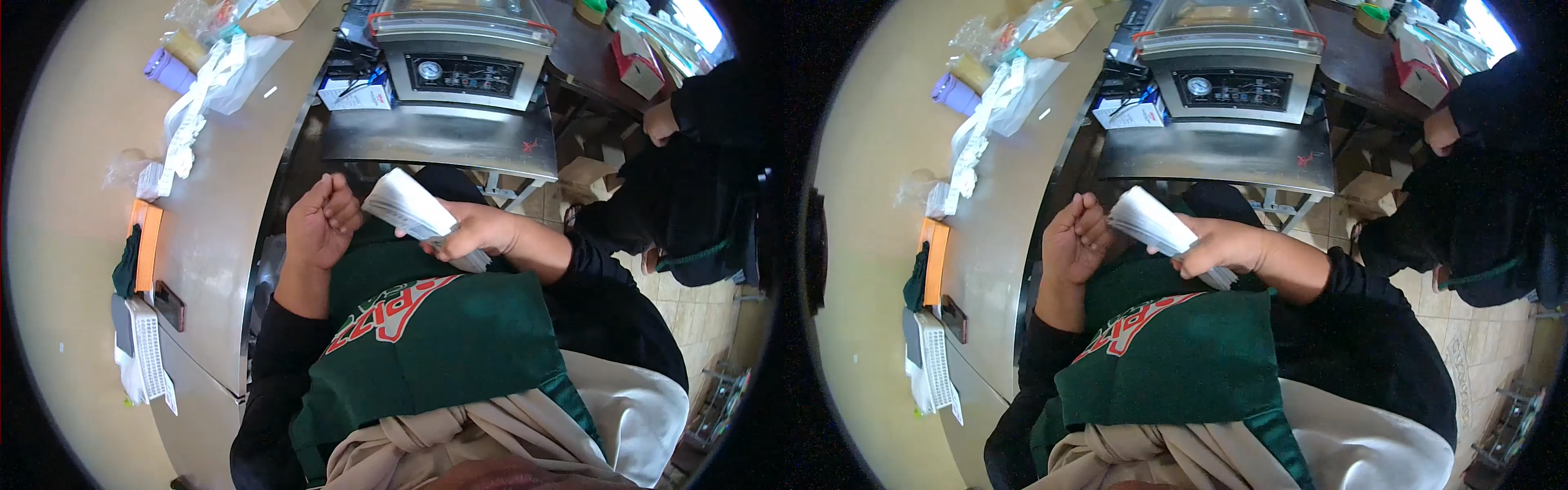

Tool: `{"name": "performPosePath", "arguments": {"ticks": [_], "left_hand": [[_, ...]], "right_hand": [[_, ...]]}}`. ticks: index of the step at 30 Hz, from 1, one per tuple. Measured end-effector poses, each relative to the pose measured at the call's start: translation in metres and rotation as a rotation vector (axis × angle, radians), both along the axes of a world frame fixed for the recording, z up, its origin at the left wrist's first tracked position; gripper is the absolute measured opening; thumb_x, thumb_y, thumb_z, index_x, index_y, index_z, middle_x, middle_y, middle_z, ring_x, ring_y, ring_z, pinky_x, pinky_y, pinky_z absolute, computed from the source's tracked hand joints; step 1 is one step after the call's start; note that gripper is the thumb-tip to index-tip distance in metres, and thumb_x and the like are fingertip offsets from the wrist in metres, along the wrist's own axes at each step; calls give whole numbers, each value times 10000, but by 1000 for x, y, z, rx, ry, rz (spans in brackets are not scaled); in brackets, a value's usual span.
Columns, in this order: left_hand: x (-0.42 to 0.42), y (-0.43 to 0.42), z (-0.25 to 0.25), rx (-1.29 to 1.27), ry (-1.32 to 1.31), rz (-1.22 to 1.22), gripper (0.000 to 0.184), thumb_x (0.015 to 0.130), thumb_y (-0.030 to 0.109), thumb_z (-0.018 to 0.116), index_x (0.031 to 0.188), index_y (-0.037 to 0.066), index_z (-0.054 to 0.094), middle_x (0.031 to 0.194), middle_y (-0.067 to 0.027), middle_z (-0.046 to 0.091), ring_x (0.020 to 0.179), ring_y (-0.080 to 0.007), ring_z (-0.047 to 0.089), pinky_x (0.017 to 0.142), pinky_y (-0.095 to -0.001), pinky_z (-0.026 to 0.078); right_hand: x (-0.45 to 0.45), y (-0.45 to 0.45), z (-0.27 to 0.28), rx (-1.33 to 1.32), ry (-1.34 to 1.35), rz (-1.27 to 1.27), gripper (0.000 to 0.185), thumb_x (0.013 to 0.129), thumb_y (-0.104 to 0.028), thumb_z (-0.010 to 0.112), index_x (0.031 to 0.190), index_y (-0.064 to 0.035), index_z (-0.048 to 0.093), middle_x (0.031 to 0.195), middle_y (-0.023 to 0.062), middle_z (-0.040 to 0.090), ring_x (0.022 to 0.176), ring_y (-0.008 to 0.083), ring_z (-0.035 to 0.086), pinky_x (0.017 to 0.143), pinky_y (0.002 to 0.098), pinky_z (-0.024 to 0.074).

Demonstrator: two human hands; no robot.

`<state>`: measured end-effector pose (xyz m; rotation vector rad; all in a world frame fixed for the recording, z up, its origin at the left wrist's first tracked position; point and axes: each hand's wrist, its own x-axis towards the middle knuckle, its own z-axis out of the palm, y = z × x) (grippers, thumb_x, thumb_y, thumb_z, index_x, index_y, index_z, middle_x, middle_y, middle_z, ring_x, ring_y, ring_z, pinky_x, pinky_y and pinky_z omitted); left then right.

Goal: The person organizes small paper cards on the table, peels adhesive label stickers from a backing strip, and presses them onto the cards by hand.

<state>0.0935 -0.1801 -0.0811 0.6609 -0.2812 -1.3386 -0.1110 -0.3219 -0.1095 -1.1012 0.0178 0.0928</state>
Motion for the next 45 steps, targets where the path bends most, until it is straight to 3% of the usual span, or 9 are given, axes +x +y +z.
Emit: {"name": "performPosePath", "arguments": {"ticks": [6,12,18,23,32,34,37,42,45], "left_hand": [[-4,0,11,306,-670,282,318,880,54,537,1192,20,487,961,-75,559,910,-190,595,695,-280,524],[-37,-14,-8,63,-496,142,628,775,38,675,1305,47,337,1281,-131,413,1091,-287,546,847,-370,529],[-39,-19,7,-110,-463,18,723,729,16,719,1316,56,301,1266,-137,429,1037,-199,522,754,-249,480],[-11,-9,32,-343,-493,18,708,693,-10,736,1298,40,372,1341,-120,409,1180,-251,483,950,-338,446],[-16,8,70,-188,-1658,-389,561,673,88,771,1175,18,532,1269,-125,514,1049,-209,563,868,-314,444],[-6,10,78,-130,-1695,-563,518,686,97,764,1149,20,544,1233,-113,528,1013,-197,572,861,-314,445],[3,14,76,-110,-1057,-254,478,703,106,755,1127,28,548,1173,-90,540,1030,-173,559,864,-309,447],[-1,13,53,79,-1031,-265,380,765,31,685,1118,13,543,1091,-64,573,997,-147,568,858,-286,456],[8,12,28,134,-1064,-208,322,806,-7,630,1116,7,543,978,-42,619,914,-126,594,770,-253,486]], "right_hand": [[-8,-11,-11,361,103,-168,696,647,-98,618,1293,30,391,1086,148,557,898,187,552,730,317,487],[2,-9,-6,628,-97,-172,711,609,-79,598,1281,40,402,1088,196,550,894,267,549,759,391,483],[11,-8,4,411,-50,69,760,582,-152,663,1278,32,419,968,156,577,843,218,563,744,320,470],[16,-7,24,132,19,217,785,602,-205,705,1293,33,419,935,81,586,812,145,551,726,262,457],[36,0,23,-364,231,433,552,635,-164,642,1140,7,503,927,75,577,784,150,544,696,267,459],[35,3,23,-242,126,384,578,635,-177,660,1157,12,500,969,88,584,810,149,554,703,270,461],[35,-1,17,-106,57,315,669,618,-206,688,1210,22,477,1064,115,581,840,159,561,722,280,469],[29,-9,24,94,113,211,846,577,-243,720,1310,33,402,1197,151,542,862,185,568,769,299,481],[31,-15,6,362,93,227,763,746,-343,652,1328,57,364,1219,230,509,1024,313,564,869,397,479]]}}
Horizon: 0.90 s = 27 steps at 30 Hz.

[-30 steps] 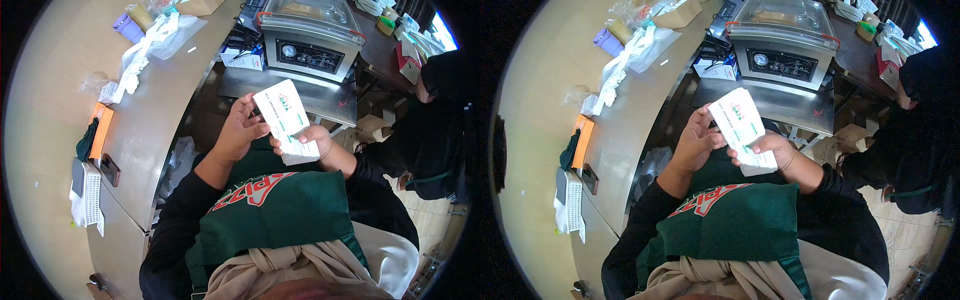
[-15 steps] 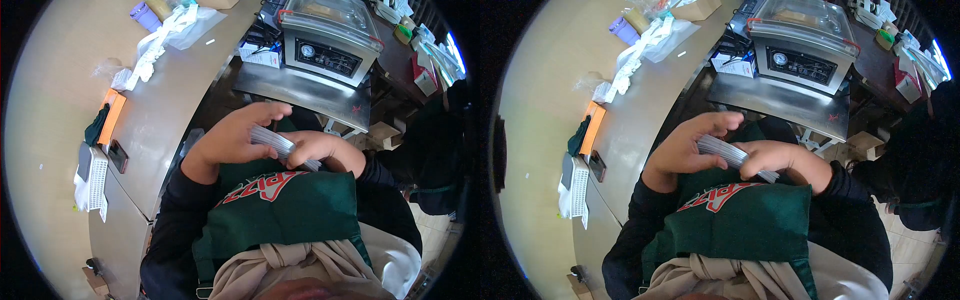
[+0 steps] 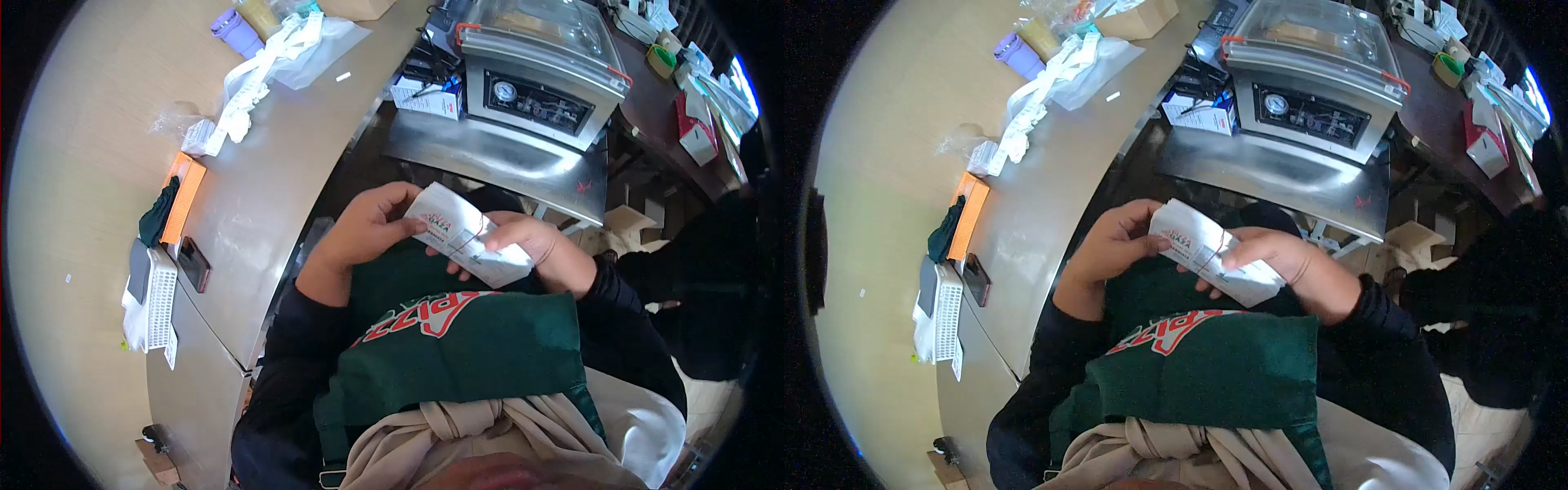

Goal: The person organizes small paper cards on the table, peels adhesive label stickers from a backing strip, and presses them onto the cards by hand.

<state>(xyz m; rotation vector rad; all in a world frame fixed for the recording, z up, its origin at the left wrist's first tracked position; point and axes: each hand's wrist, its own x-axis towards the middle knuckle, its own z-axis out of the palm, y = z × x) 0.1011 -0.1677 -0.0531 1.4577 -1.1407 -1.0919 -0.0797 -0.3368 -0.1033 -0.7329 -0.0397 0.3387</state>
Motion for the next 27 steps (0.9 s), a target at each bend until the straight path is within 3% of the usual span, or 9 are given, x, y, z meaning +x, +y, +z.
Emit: {"name": "performPosePath", "arguments": {"ticks": [2,5,9,11,13,15,18,21,27], "left_hand": [[4,0,-9,12,68,129,285,822,27,633,1096,9,554,952,-43,625,857,-103,590,705,-242,484],[5,-4,-6,26,185,366,266,838,56,612,1092,-5,559,959,-66,636,803,-111,604,622,-230,485],[45,-11,-8,-16,389,630,270,845,86,588,1086,-31,557,947,-98,644,751,-142,617,566,-225,485],[66,-21,8,-32,445,764,257,850,81,572,1082,-30,560,938,-104,645,725,-150,619,534,-222,487],[102,-35,14,-114,516,849,232,861,66,538,1075,-24,548,901,-103,640,685,-162,625,496,-223,500],[149,-54,20,-210,634,860,223,864,63,533,1072,-19,540,888,-100,634,678,-165,627,510,-229,521],[206,-111,49,-386,635,944,215,872,67,538,1074,-5,525,904,-100,616,684,-186,629,552,-242,548],[263,-184,76,-491,602,1124,230,881,74,533,1102,15,517,983,-98,600,794,-201,628,572,-246,554],[375,-308,96,-505,382,1112,360,896,175,570,1196,5,470,1153,-137,525,966,-241,575,724,-322,542]], "right_hand": [[7,-6,-13,269,-23,-54,731,883,-484,478,1340,68,335,1268,299,450,1147,412,494,935,463,448],[14,-19,-11,418,81,-403,781,890,-582,366,1360,40,331,1356,250,399,1238,371,421,1033,511,313],[16,-73,-60,205,149,-577,563,925,-497,379,1241,-46,497,1183,142,572,1112,273,528,990,464,328],[23,-74,-88,-206,337,-758,535,922,-496,396,1166,-44,546,1125,131,591,1065,261,545,973,457,339],[29,-63,-112,-827,176,-735,541,885,-511,457,1157,-52,550,1159,126,579,1090,266,532,976,457,338],[37,-59,-124,-1402,11,-414,556,839,-522,512,1199,-101,547,1262,109,518,1201,276,450,1010,514,295],[52,-50,-164,-1782,-29,-29,583,804,-537,536,1251,-161,527,1346,81,448,1306,276,328,1029,593,222],[66,-61,-165,-1727,24,13,591,814,-551,518,1286,-195,497,1397,59,390,1353,260,247,1030,635,168],[75,-69,-173,-1697,1,37,581,831,-546,505,1301,-207,479,1404,44,386,1327,263,288,1003,584,239]]}}
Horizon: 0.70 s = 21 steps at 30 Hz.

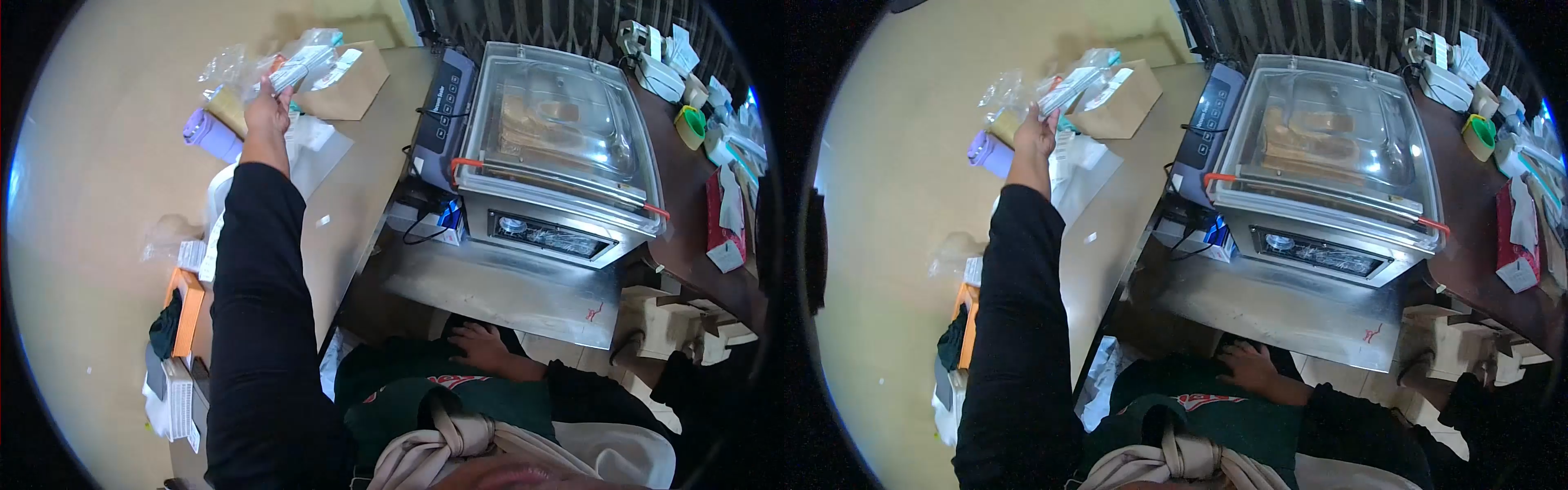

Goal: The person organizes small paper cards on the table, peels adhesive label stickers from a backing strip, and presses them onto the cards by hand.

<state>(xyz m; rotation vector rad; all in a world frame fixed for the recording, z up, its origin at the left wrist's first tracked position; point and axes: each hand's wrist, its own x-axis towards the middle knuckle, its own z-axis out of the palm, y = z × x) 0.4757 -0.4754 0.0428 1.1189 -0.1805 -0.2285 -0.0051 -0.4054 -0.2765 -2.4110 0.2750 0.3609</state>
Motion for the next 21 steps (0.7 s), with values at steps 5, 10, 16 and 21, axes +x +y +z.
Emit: {"name": "performPosePath", "arguments": {"ticks": [5,10,16,21], "left_hand": [[23,-23,-32,581,-16,-44,481,883,308,592,1187,-45,471,1154,-165,500,942,-262,559,719,-337,517],[-92,40,-74,832,-154,-169,434,856,219,627,1177,-33,480,925,-50,524,728,-135,496,668,-270,467],[-220,203,-86,642,-253,-201,522,854,149,633,1283,-33,397,1016,-74,556,873,-159,563,812,-263,450],[-254,371,-76,1087,-446,264,493,838,163,648,1244,-31,448,1104,-143,541,937,-213,579,825,-300,462]], "right_hand": [[2,-1,-2,-6,-7,-29,560,821,-551,515,1271,-219,508,1384,16,409,1302,245,319,984,544,276],[3,-2,3,-3,-4,-39,568,805,-549,537,1268,-221,515,1384,23,409,1304,257,314,996,538,267],[1,2,7,7,-6,-27,591,789,-512,569,1280,-189,504,1390,66,406,1326,290,289,1043,568,193],[-3,8,-4,-36,-96,-28,555,772,-465,606,1245,-184,535,1377,76,426,1315,300,310,1058,551,178]]}}
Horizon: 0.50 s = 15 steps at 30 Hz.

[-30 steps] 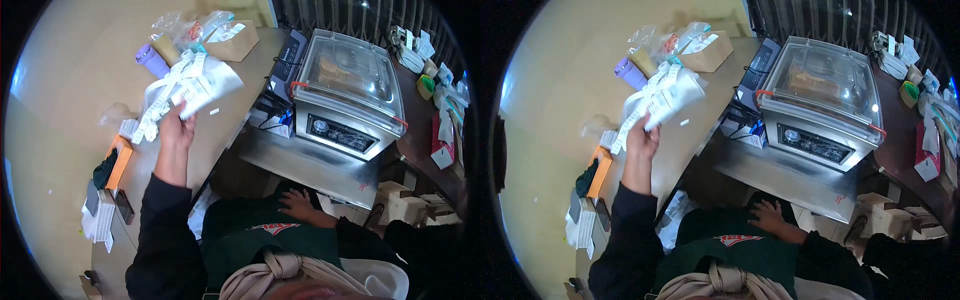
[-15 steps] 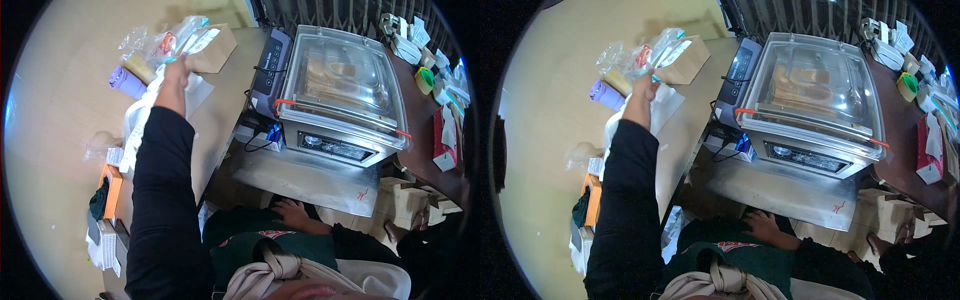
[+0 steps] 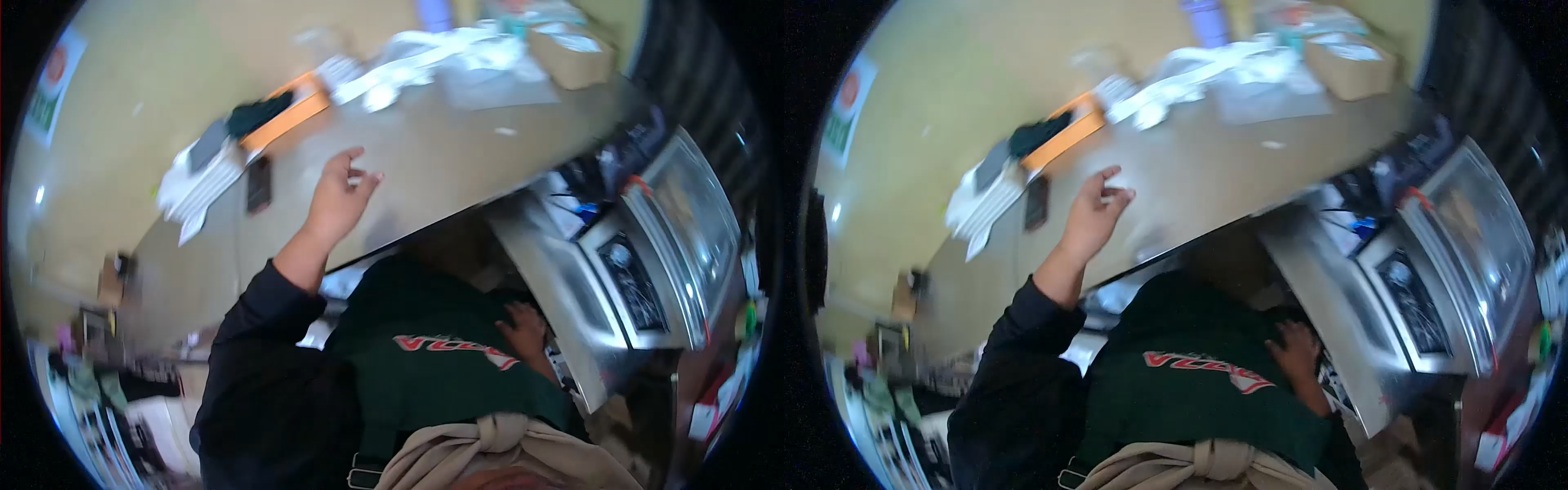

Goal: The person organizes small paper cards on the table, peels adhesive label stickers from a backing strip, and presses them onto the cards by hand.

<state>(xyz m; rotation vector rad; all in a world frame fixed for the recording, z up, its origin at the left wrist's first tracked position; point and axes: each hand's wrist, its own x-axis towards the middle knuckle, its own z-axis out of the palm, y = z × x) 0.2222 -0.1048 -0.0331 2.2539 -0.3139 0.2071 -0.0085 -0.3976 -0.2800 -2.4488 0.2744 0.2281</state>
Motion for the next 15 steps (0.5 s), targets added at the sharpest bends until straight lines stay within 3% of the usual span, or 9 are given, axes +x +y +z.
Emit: {"name": "performPosePath", "arguments": {"ticks": [4,6,8,12,15], "left_hand": [[-23,153,2,372,-388,490,528,765,239,702,1164,-46,508,1135,-243,525,1029,-350,528,898,-389,439],[-39,225,-4,525,-378,801,553,754,290,702,1165,-29,514,1148,-248,522,1078,-387,492,934,-415,411],[-54,286,-8,507,-203,1034,580,746,320,704,1185,-7,514,1164,-243,516,1102,-374,488,950,-411,403],[-61,389,-35,611,-80,1178,574,760,320,693,1223,36,508,1235,-216,487,1166,-350,453,969,-405,395],[-52,424,-42,684,33,1120,574,770,334,685,1240,58,504,1287,-192,460,1204,-333,425,983,-400,388]], "right_hand": [[-4,10,0,-30,-9,14,517,783,-401,605,1239,-166,541,1377,74,428,1320,298,301,1074,517,164],[-6,16,2,-43,-19,29,504,791,-374,602,1241,-156,541,1373,83,432,1312,304,313,1076,497,177],[-10,21,8,-63,-39,32,491,796,-345,604,1235,-133,546,1365,108,438,1292,320,345,1074,476,206],[-16,19,6,20,-167,92,464,797,-259,623,1186,-16,559,1278,220,491,1210,369,437,1032,407,317],[-30,25,18,140,-174,-57,422,811,-195,606,1181,2,559,1268,212,506,1212,342,444,1034,382,320]]}}
